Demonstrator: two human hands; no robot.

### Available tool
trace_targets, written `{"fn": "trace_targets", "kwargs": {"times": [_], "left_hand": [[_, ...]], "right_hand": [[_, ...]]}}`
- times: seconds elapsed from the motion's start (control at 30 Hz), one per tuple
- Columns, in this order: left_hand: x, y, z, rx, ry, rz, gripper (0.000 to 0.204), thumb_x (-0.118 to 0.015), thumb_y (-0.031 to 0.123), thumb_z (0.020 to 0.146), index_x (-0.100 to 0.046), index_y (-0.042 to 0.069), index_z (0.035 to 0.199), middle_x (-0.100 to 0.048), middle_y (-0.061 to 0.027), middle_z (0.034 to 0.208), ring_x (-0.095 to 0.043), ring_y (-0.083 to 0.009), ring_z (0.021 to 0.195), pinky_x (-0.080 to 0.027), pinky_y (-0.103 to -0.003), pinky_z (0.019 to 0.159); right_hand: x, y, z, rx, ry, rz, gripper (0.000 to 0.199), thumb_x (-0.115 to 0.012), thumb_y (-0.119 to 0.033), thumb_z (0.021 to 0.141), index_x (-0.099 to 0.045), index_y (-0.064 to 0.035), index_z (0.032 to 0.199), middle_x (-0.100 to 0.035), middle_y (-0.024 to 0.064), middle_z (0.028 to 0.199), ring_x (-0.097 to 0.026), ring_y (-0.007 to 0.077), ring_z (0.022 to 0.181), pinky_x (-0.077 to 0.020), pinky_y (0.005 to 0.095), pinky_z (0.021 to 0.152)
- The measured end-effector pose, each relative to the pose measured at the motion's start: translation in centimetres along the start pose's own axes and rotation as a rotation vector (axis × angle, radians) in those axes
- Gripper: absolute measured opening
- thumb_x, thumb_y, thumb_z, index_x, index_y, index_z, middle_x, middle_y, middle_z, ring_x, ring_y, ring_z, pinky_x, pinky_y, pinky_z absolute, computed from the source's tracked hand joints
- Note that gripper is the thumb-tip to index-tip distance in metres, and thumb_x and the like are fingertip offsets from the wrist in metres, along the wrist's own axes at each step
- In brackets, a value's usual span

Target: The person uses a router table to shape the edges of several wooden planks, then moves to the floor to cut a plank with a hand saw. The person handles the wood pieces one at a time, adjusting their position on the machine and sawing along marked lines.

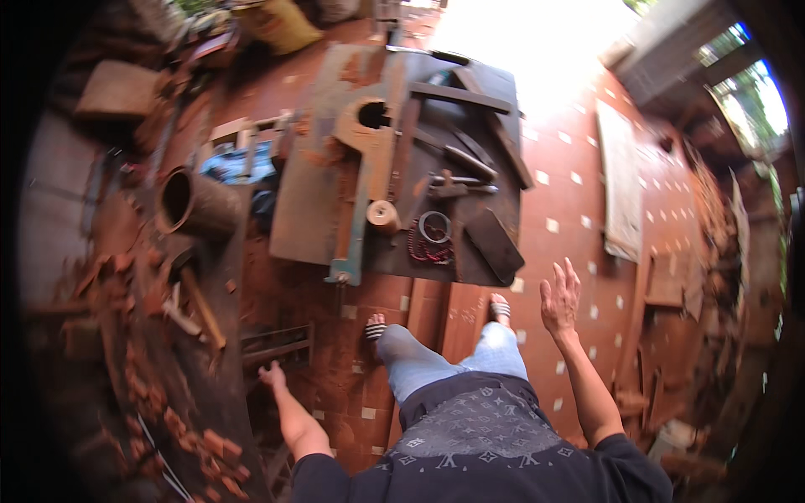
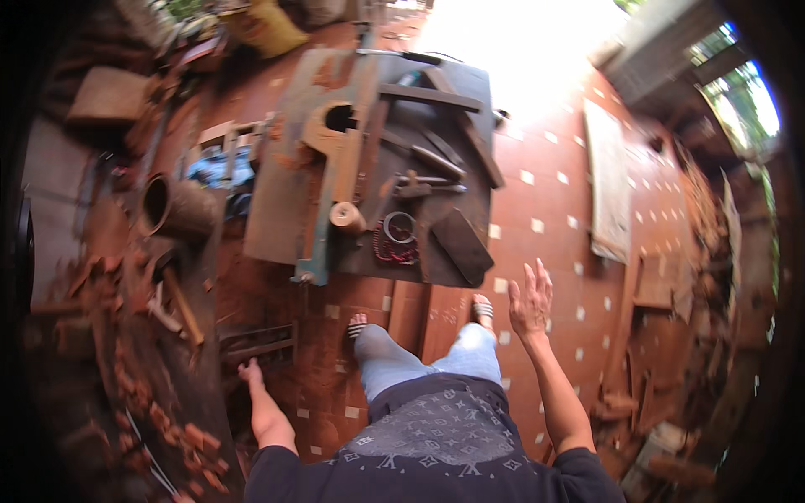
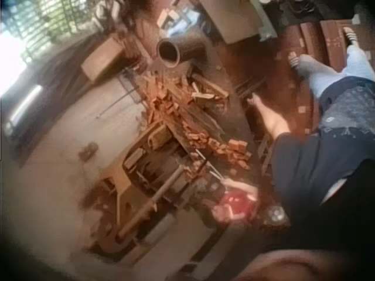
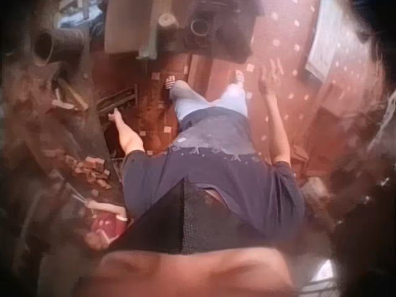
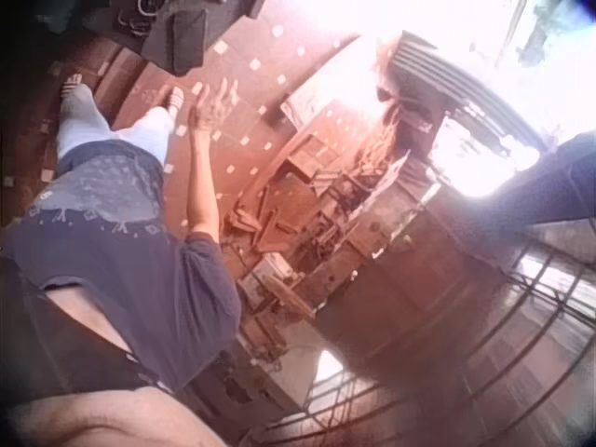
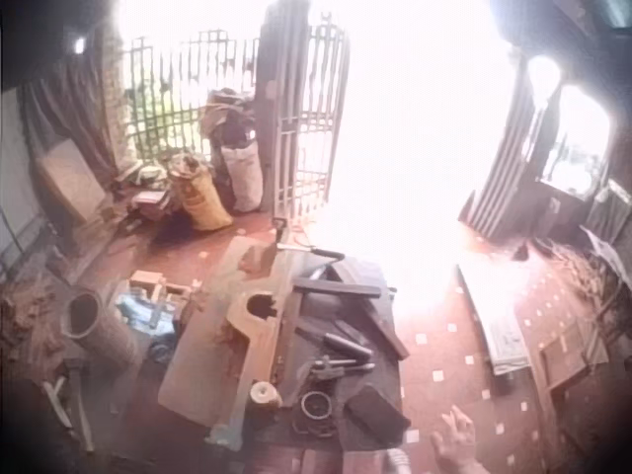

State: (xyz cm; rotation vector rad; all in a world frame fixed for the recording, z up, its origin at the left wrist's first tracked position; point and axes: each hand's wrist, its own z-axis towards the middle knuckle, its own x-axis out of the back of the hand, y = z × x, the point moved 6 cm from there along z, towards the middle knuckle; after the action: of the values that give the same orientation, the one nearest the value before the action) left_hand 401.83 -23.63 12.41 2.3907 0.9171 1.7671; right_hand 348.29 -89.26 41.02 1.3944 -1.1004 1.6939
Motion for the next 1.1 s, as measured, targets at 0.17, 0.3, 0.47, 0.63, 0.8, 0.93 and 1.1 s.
{"fn": "trace_targets", "kwargs": {"times": [0.17, 0.3, 0.47, 0.63, 0.8, 0.93, 1.1], "left_hand": [[-2.6, 0.1, 13.6, 0.087, 0.224, 0.081, 0.086, -0.08, 0.036, 0.082, -0.044, -0.008, 0.147, -0.047, -0.0308, 0.15, -0.046, -0.0461, 0.138, -0.037, -0.051, 0.117], [-3.4, 2.9, 18.1, 0.016, 0.112, 0.267, 0.086, -0.08, 0.037, 0.081, -0.045, -0.008, 0.146, -0.048, -0.0303, 0.15, -0.046, -0.0459, 0.138, -0.036, -0.052, 0.116], [-3.0, 2.2, 20.8, -0.013, 0.098, 0.371, 0.086, -0.079, 0.038, 0.081, -0.045, -0.008, 0.146, -0.048, -0.0297, 0.15, -0.046, -0.0456, 0.138, -0.036, -0.053, 0.116], [-3.3, 1.2, 20.5, -0.064, 0.088, 0.434, 0.087, -0.079, 0.039, 0.081, -0.045, -0.007, 0.146, -0.048, -0.0291, 0.15, -0.046, -0.0453, 0.139, -0.036, -0.054, 0.115], [-2.4, 0.9, 16.2, -0.114, 0.143, 0.485, 0.085, -0.079, 0.04, 0.08, -0.047, -0.004, 0.145, -0.049, -0.0275, 0.149, -0.046, -0.0442, 0.139, -0.035, -0.056, 0.114], [-0.8, 4.0, 7.4, -0.095, 0.115, 0.671, 0.07, -0.081, 0.04, 0.079, -0.059, 0.008, 0.138, -0.053, -0.0233, 0.146, -0.047, -0.0423, 0.137, -0.038, -0.06, 0.11], [-3.5, 1.7, -0.4, -0.192, -0.185, 0.661, 0.039, -0.082, 0.034, 0.083, -0.071, 0.019, 0.118, -0.072, -0.0143, 0.12, -0.068, -0.0428, 0.112, -0.055, -0.055, 0.092]], "right_hand": [[-1.2, 7.1, -12.9, -0.505, -0.128, -0.208, 0.057, -0.06, -0.037, 0.1, -0.05, -0.002, 0.144, -0.041, 0.0218, 0.155, -0.042, 0.0414, 0.138, -0.0378, 0.0501, 0.115], [-0.9, 8.8, -26.6, -0.762, -0.32, -0.329, 0.064, -0.065, -0.038, 0.095, -0.048, -0.0026, 0.146, -0.039, 0.0219, 0.156, -0.041, 0.0424, 0.14, -0.0381, 0.0498, 0.116], [-0.1, 7.6, -33.4, -0.928, -0.413, -0.352, 0.072, -0.069, -0.034, 0.088, -0.045, -0.0031, 0.148, -0.038, 0.0206, 0.155, -0.042, 0.0418, 0.138, -0.0374, 0.0491, 0.117], [0.5, 7.7, -34.7, -1.007, -0.436, -0.345, 0.073, -0.069, -0.033, 0.087, -0.044, -0.0035, 0.149, -0.039, 0.0177, 0.156, -0.041, 0.0394, 0.14, -0.0369, 0.0482, 0.117], [-0.4, 8.1, -34.2, -0.993, -0.463, -0.321, 0.072, -0.069, -0.032, 0.087, -0.044, -0.004, 0.149, -0.038, 0.0173, 0.156, -0.041, 0.0392, 0.141, -0.038, 0.0476, 0.117], [-1.7, 9.4, -35.7, -0.992, -0.441, -0.254, 0.071, -0.07, -0.032, 0.086, -0.047, -0.0036, 0.147, -0.04, 0.0185, 0.155, -0.042, 0.0395, 0.141, -0.0379, 0.0468, 0.117], [-3.0, 14.4, -37.0, -0.984, -0.476, -0.146, 0.069, -0.069, -0.031, 0.086, -0.048, -0.003, 0.146, -0.04, 0.0207, 0.154, -0.042, 0.0395, 0.14, -0.0385, 0.0477, 0.117]]}}
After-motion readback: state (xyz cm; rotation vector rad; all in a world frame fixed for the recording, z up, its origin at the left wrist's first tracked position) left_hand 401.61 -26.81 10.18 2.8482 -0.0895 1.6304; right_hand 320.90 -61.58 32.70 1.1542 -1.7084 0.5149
